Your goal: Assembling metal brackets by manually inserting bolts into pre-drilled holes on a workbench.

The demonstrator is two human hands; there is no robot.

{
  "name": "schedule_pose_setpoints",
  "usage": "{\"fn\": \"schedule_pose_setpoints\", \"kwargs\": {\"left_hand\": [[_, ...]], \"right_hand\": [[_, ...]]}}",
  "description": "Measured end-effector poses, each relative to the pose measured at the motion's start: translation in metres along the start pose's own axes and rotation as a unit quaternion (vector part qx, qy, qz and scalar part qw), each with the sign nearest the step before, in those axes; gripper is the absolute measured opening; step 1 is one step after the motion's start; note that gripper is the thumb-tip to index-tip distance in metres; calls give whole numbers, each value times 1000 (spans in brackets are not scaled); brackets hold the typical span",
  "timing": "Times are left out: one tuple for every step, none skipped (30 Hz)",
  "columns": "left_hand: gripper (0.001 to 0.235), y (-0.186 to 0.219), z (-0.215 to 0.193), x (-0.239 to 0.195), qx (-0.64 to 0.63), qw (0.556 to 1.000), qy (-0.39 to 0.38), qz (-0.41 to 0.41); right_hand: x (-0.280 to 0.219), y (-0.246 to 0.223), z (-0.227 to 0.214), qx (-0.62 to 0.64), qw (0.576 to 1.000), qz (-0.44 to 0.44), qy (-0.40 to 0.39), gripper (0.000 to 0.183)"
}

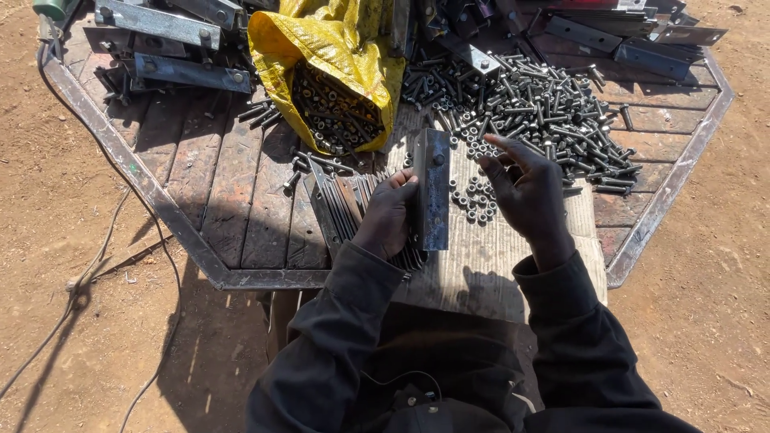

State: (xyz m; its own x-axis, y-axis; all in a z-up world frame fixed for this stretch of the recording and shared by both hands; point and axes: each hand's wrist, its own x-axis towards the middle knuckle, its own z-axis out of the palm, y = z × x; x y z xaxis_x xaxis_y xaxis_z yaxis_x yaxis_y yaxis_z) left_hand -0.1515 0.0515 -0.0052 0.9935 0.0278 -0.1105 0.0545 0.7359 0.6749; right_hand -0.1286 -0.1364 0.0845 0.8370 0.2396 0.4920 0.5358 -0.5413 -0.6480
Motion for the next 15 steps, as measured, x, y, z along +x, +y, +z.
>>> {"fn": "schedule_pose_setpoints", "kwargs": {"left_hand": [[19,-1,-2,2,0,1000,-1,-1],[19,-2,-3,2,-11,1000,0,2],[19,-3,-5,3,-21,1000,0,5],[19,-5,-8,5,-21,1000,-3,5],[18,-8,-11,8,-22,1000,1,7],[17,-10,-15,9,-23,1000,6,8],[17,-12,-14,11,-23,1000,4,8],[15,-13,-15,12,-17,1000,9,5],[14,-14,-16,13,-10,1000,13,3],[14,-13,-14,12,-10,1000,14,3],[13,-11,-13,10,-14,1000,6,5],[13,-9,-13,9,-18,1000,0,8],[13,-12,-18,12,-17,1000,1,9],[14,-17,-23,16,-23,1000,0,4],[14,-21,-27,20,-28,1000,-1,-1]], "right_hand": [[4,34,-10,-1,1000,1,1,28],[7,68,-19,-93,995,44,7,22],[10,102,-29,-184,979,87,15,20],[12,121,-31,-185,979,86,17,20],[13,140,-34,-248,954,170,4,26],[15,159,-36,-307,918,252,-9,33],[13,157,-32,-308,917,252,-8,33],[11,155,-27,-289,921,259,-17,39],[8,153,-22,-269,925,266,-27,46],[7,152,-24,-269,925,267,-27,46],[5,151,-25,-265,929,256,-18,41],[4,150,-26,-260,934,244,-9,36],[3,165,-24,-259,935,244,-9,36],[1,179,-24,-244,941,235,8,30],[-1,194,-24,-229,946,227,24,25]]}}
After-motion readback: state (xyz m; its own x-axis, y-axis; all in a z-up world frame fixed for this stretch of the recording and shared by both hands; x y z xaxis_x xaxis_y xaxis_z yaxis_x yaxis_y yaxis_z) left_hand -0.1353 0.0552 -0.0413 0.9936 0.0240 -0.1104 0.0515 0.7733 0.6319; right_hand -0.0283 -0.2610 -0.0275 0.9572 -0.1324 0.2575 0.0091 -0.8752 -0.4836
